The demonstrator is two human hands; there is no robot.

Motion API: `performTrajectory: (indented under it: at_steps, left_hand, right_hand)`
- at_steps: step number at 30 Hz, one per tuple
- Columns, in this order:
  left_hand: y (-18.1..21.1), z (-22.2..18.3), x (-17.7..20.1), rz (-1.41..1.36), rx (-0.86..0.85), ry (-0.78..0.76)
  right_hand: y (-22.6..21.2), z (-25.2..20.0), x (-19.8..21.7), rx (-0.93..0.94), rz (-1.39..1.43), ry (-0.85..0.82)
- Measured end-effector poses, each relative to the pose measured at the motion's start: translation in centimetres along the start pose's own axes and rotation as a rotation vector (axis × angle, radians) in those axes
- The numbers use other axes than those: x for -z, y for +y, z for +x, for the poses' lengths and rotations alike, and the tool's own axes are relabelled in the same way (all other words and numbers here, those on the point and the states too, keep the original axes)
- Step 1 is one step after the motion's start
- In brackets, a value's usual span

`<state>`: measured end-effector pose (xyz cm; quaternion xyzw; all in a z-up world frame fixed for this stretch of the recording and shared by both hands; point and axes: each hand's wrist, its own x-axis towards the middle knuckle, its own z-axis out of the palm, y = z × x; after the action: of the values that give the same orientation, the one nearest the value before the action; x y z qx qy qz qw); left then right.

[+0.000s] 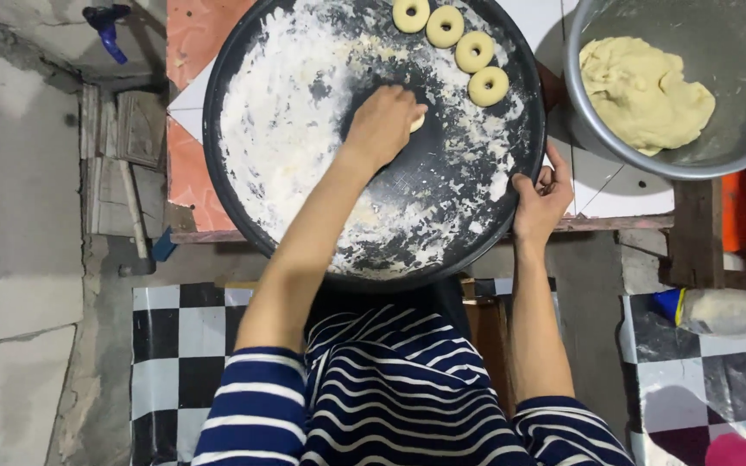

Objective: The person is taking pieces of dough from a bowl, rolling them into balls between their palms, and then pressing them onto a floured tray to form donut shapes.

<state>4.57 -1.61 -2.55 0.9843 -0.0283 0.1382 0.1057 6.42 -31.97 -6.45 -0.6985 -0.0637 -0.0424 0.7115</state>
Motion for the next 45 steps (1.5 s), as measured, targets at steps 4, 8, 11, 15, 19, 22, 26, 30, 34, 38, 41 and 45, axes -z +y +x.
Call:
performTrajectory:
  at_steps: [4,8,11,15,19,22,26,30,34,38,41,45]
  left_hand:
    - [0.3,-4.2,2.2,0.077,-0.129,-0.083]
    - [2.3,-5.2,4.1,0.202,-0.161,-0.166]
    - [2.0,-2.8,2.9,0.083,0.018,-0.349]
    - [2.0,1.4,2.8,0.025,0.253,-0.402]
    - [1.5,3.4,1.2,0.145,0.229,-0.282]
    - [2.0,3.4,1.0,0.113,0.191,-0.173]
    - [2.8,1.7,0.8,0.147,0.096,0.008]
    - [1.7,-2.0,-1.6,0.168,-0.09,0.237]
    - [2.5,-5.7,2.2,0.241,-0.169,0.203]
    - [4.5,-6.1,2.5,0.244,-0.051,0.23]
    - [4.7,-4.2,1.3,0.103,0.076,0.065]
    - [3.1,-0.8,0.4,0.002,0.242,-0.04]
  right_hand:
    - [-0.5,-0.4,-0.2,-0.008,-0.002,-0.008]
    - [-0.4,-0.6,0.0,0.001,-0.008,-0.004]
    - [0.2,-0.4,0.3,-0.002,-0.014,-0.003]
    - [-0.1,-0.7,0.3,-0.005,-0.022,0.003]
    - [0.1,-0.2,0.2,-0.01,0.001,0.021]
    - [0.0,-0.2,0.1,0.0,0.012,0.019]
    - [0.4,0.0,0.2,0.003,0.025,0.016]
    - [0.8,0.1,0.2,0.014,0.022,0.022]
    - [1.7,0.2,0.7,0.035,-0.014,-0.025]
    - [2.8,0.9,1.3,0.036,-0.022,-0.036]
    - [3.1,0.8,1.7,0.042,-0.013,-0.032]
    - [3.0,0.7,1.8,0.059,-0.02,-0.028]
